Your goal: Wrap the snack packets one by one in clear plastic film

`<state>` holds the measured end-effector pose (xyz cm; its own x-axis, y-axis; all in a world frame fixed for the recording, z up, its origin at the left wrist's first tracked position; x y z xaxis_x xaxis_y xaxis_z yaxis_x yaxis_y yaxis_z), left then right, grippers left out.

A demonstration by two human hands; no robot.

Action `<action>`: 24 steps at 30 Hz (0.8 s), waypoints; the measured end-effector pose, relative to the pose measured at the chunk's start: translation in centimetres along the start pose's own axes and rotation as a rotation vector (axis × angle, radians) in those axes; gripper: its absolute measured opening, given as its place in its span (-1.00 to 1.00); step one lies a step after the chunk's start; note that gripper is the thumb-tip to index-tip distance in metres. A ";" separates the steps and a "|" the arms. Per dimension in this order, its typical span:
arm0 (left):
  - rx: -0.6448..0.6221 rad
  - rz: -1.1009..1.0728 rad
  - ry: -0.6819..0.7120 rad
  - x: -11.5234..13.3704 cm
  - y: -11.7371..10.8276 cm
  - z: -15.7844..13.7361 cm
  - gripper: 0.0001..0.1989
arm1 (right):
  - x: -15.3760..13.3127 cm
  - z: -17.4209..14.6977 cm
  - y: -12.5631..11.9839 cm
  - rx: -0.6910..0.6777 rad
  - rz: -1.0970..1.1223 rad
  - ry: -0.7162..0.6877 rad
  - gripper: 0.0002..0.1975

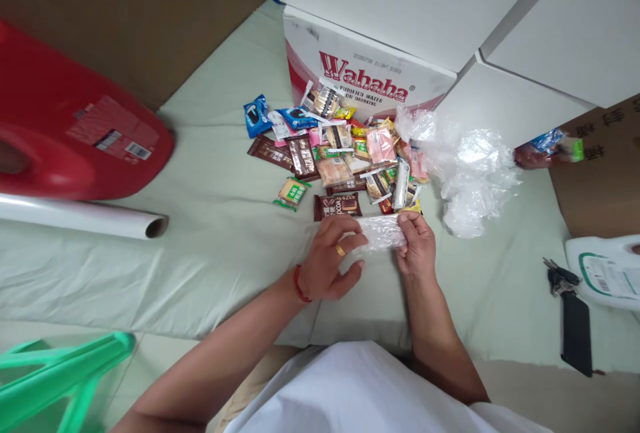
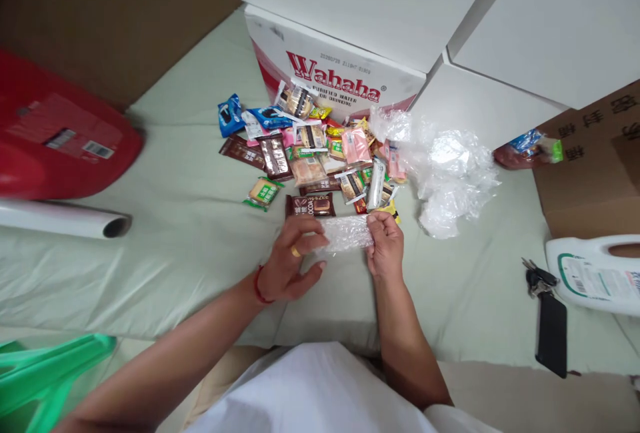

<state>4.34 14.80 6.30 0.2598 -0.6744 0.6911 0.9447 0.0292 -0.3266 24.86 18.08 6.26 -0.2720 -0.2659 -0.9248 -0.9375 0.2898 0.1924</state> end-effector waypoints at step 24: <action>-0.057 -0.410 -0.739 -1.8 2.2 -0.6 -0.73 | 0.8 0.1 0.1 -0.070 0.053 -0.212 -0.52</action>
<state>5.83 15.61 3.95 -0.0183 0.0326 0.9993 0.9863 -0.1633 0.0234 24.59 17.94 5.51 -0.2768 -0.0505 -0.9596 -0.9377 0.2323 0.2583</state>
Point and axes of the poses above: each hand's wrist, its own z-axis towards the middle knuckle, its own y-axis out of the palm, x = y × z, the point moved 1 cm from there along z, towards the middle knuckle, and after that the axes turned 2 degrees about y, right-handed, at the moved point
